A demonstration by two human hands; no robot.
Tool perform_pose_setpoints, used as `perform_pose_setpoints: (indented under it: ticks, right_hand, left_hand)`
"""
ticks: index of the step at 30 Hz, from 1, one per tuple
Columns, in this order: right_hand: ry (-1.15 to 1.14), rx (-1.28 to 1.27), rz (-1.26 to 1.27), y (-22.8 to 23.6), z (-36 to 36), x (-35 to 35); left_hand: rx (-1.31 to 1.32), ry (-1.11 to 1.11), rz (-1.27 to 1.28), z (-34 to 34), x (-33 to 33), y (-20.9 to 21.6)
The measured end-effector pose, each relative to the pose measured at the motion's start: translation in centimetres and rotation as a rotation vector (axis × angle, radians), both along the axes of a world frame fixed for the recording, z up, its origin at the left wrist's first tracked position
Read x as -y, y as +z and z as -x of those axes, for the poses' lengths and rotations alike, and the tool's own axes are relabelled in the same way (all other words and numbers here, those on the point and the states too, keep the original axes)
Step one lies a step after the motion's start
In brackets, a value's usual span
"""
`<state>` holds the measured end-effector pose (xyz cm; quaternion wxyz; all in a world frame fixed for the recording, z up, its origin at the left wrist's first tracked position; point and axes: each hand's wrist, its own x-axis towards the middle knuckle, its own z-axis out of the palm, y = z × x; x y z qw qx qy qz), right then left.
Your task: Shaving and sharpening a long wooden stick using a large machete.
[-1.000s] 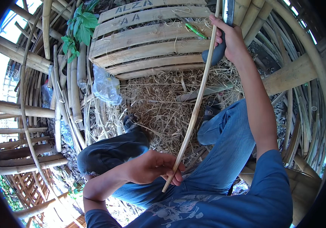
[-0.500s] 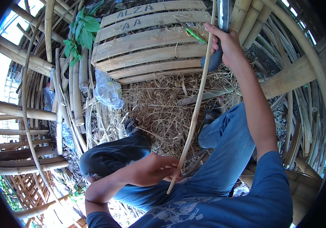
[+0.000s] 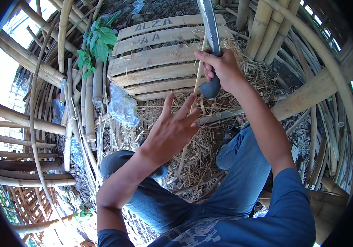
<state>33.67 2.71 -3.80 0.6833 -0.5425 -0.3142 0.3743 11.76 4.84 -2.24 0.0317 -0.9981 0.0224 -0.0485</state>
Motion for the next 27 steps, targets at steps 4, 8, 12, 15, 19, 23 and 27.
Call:
perform_pose_setpoints:
  ticks: [4,8,12,15,19,23,27]
  right_hand:
    - [-0.001,-0.017,-0.057,0.3,0.0,0.4]
    - [0.032,0.014,-0.007,0.5,0.1,0.6]
    - [-0.007,0.135,-0.001,1.0,0.2,1.1]
    - [-0.022,0.170,-0.028,1.1,-0.3,1.9]
    - [-0.087,0.129,-0.108,2.0,-1.2,3.7]
    - [-0.227,0.117,-0.201,3.1,-2.2,4.3]
    - [-0.440,0.364,-0.280,3.2,-4.9,5.1]
  left_hand:
    - [-0.024,0.019,-0.181,-0.1,0.1,-1.8]
    - [0.097,-0.004,-0.384,0.3,0.2,-4.1]
    - [0.036,0.084,-0.344,0.6,-1.2,-3.6]
    - [0.132,0.238,-0.341,1.0,-2.2,-2.2]
    - [0.130,0.426,-0.117,2.0,-3.8,0.8]
    - [0.277,0.527,0.095,2.7,-5.4,1.0]
    - [0.311,0.412,0.056,2.1,-4.6,1.2]
